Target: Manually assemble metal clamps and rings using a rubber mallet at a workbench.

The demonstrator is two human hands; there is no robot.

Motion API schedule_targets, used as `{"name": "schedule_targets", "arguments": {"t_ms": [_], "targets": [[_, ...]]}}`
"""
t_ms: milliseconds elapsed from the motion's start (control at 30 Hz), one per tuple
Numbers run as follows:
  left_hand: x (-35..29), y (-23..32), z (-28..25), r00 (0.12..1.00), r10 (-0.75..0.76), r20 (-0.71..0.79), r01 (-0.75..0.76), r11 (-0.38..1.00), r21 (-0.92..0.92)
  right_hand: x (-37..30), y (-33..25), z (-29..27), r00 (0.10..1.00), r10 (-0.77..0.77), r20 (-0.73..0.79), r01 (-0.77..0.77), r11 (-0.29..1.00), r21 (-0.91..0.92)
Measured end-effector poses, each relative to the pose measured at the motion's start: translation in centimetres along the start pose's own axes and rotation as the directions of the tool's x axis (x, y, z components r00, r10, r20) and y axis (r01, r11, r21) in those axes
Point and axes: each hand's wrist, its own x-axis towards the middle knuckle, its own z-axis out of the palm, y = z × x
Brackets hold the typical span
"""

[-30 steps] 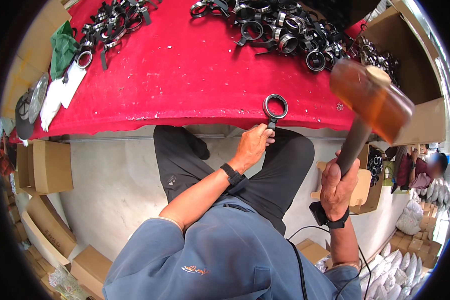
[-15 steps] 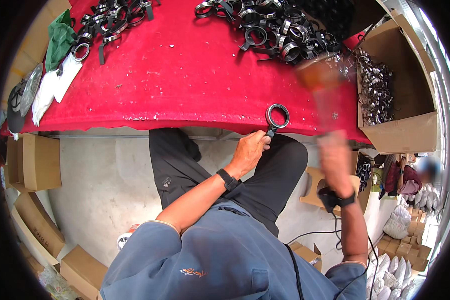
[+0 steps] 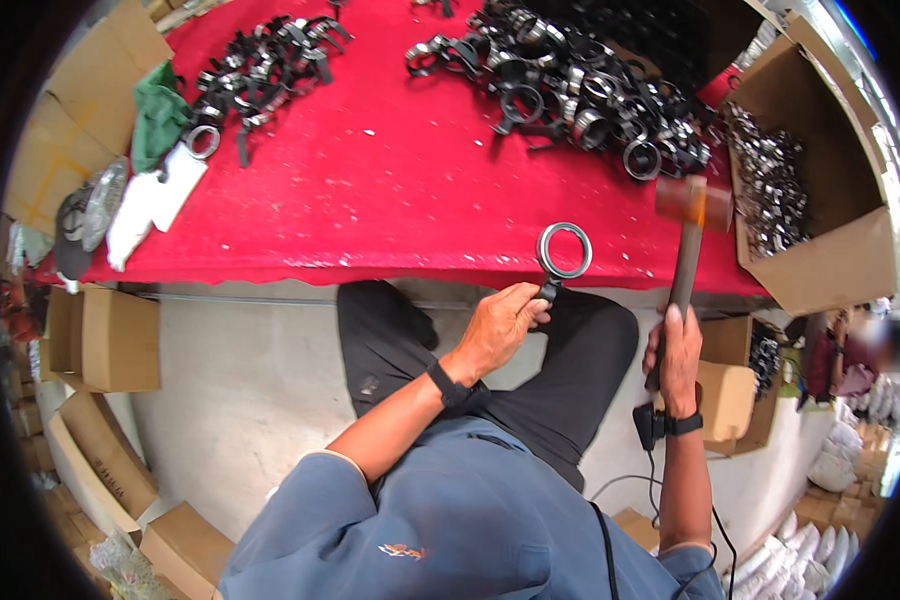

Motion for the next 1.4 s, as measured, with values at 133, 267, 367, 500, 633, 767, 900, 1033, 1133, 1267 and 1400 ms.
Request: {"name": "schedule_targets", "arguments": {"t_ms": [133,267,367,500,633,767,900,1033,1133,1267,1400], "targets": [[0.9,5.7,-8.9,0.971,0.027,-0.236,0.031,0.971,0.238,-1.4,5.7,1.4,0.993,0.107,0.053,-0.104,0.993,-0.053],[6.1,7.6,-23.0,0.896,0.194,-0.400,0.078,0.817,0.571,-1.1,7.8,2.0,0.991,0.097,0.096,-0.094,0.995,-0.033],[12.6,6.3,-34.7,0.731,0.521,-0.440,0.187,0.467,0.864,-0.4,8.3,2.4,0.990,0.008,0.140,0.001,0.998,-0.067],[21.8,5.0,-37.7,0.785,0.531,-0.320,0.186,0.290,0.939,-0.1,8.1,2.8,0.992,0.073,0.105,-0.074,0.997,0.006],[29.7,2.7,-33.3,0.832,0.500,-0.242,0.086,0.314,0.945,0.5,7.9,3.4,0.994,0.069,0.085,-0.069,0.998,0.001],[33.4,0.3,-29.7,0.905,0.369,-0.211,0.050,0.401,0.915,0.6,7.9,3.8,0.995,0.068,0.072,-0.067,0.998,-0.022],[32.2,0.6,-28.0,0.864,0.388,-0.321,0.103,0.488,0.867,0.4,8.4,3.6,0.993,0.108,0.043,-0.108,0.994,0.002],[27.0,2.1,-28.2,0.920,0.353,-0.172,-0.034,0.508,0.861,-0.1,8.7,3.1,0.997,0.075,0.015,-0.075,0.997,-0.025],[23.2,2.8,-28.3,0.981,0.176,0.081,-0.161,0.512,0.844,0.0,9.0,2.9,0.998,0.047,0.032,-0.046,0.998,-0.036],[19.5,4.3,-26.4,0.977,0.210,0.033,-0.157,0.607,0.779,-0.2,8.8,3.0,0.998,0.015,0.059,-0.015,1.000,0.005],[15.2,6.1,-23.1,0.929,0.355,-0.102,0.043,0.170,0.985,-0.5,9.1,3.1,0.998,-0.029,0.049,0.028,1.000,0.011]]}}
